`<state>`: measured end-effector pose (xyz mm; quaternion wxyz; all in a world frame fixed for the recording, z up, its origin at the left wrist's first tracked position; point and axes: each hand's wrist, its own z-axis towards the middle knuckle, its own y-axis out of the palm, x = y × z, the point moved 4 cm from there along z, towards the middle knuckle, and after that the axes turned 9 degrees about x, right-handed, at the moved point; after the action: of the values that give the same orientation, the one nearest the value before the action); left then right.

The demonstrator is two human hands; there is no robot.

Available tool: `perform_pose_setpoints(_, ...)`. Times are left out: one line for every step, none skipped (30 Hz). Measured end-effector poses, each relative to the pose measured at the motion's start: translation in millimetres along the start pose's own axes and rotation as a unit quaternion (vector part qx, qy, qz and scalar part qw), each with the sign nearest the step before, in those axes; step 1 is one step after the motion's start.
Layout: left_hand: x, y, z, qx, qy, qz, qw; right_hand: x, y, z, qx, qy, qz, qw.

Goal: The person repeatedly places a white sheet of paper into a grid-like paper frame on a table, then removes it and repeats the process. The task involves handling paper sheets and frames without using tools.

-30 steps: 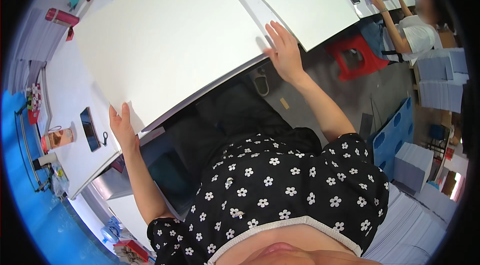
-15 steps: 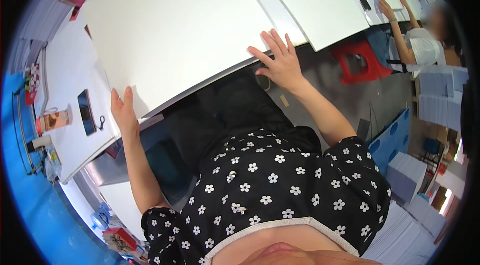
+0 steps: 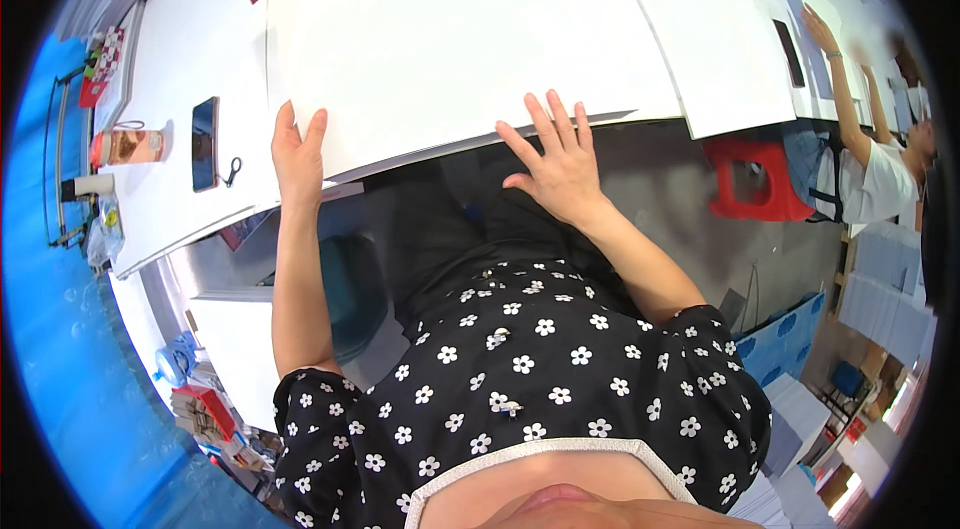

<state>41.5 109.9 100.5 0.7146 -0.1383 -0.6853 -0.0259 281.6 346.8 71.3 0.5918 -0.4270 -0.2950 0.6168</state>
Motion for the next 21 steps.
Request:
perform_pose_setpoints(-1, 1, -1, 0.01, 0.017, 0.006, 1.0, 1, 1, 0, -0.007, 0.0, -0.006, 1.0)
perform_pose_setpoints(-3, 0, 1, 0.02, 0.033, 0.012, 0.999, 2, 2, -1, -0.014, -0.001, -0.012, 1.0)
perform_pose_setpoints(-13, -8, 8, 0.028, 0.074, 0.095, 0.992, 2, 3, -1, -0.018, -0.003, -0.015, 1.0)
perform_pose_setpoints(-21, -12, 10, 0.037, 0.082, 0.112, 0.99, 2, 3, -1, -0.019, -0.004, -0.016, 1.0)
perform_pose_setpoints(-29, -16, 11, 0.047, 0.09, 0.13, 0.986, 1, 3, -1, -0.02, -0.005, -0.018, 1.0)
perform_pose_setpoints(-33, -18, 13, 0.056, 0.098, 0.147, 0.983, 1, 4, -1, -0.02, -0.005, -0.02, 1.0)
perform_pose_setpoints(-35, -17, 12, 0.05, 0.062, 0.127, 0.989, 0, 3, 0, -0.019, -0.006, -0.019, 1.0)
perform_pose_setpoints(-36, -16, 12, 0.043, 0.061, 0.105, 0.992, 1, 4, 0, -0.017, -0.006, -0.019, 1.0)
perform_pose_setpoints(-36, -16, 12, 0.038, 0.06, 0.084, 0.994, 1, 5, -1, -0.015, -0.008, -0.018, 1.0)
perform_pose_setpoints(-36, -15, 13, 0.03, 0.06, 0.061, 0.996, 1, 5, -1, -0.013, -0.008, -0.019, 1.0)
perform_pose_setpoints(-36, -16, 14, 0.016, 0.064, 0.076, 0.995, 1, 5, -2, -0.007, -0.008, -0.017, 1.0)
perform_pose_setpoints(-35, -15, 14, 0.01, 0.053, 0.07, 0.996, 1, 6, -2, -0.006, -0.009, -0.019, 1.0)
perform_pose_setpoints(-35, -14, 13, 0.003, 0.041, 0.064, 0.997, 1, 6, -2, -0.004, -0.009, -0.021, 1.0)
perform_pose_setpoints(-34, -14, 13, -0.004, 0.029, 0.057, 0.998, 0, 6, -1, -0.003, -0.01, -0.023, 1.0)
perform_pose_setpoints(-34, -15, 13, -0.012, 0.018, 0.05, 0.998, 0, 5, -1, -0.003, -0.009, -0.023, 1.0)
perform_pose_setpoints(-37, -17, 15, -0.016, 0.027, 0.052, 0.998, -1, 5, 0, 0.0, -0.011, -0.022, 1.0)
perform_pose_setpoints(-43, -20, 17, -0.021, 0.036, 0.054, 0.998, -2, 5, 1, 0.003, -0.014, -0.02, 1.0)
perform_pose_setpoints(-42, -19, 17, -0.029, 0.045, 0.052, 0.997, -1, 5, 0, 0.006, -0.014, -0.023, 1.0)
perform_pose_setpoints(-43, -19, 17, -0.035, 0.039, 0.047, 0.998, -1, 6, 0, 0.007, -0.015, -0.023, 1.0)
perform_pose_setpoints(-43, -19, 17, -0.042, 0.033, 0.041, 0.998, -1, 7, 0, 0.01, -0.017, -0.024, 1.0)
perform_pose_setpoints(-43, -19, 17, -0.049, 0.026, 0.034, 0.998, -1, 7, 0, 0.012, -0.018, -0.027, 0.999)
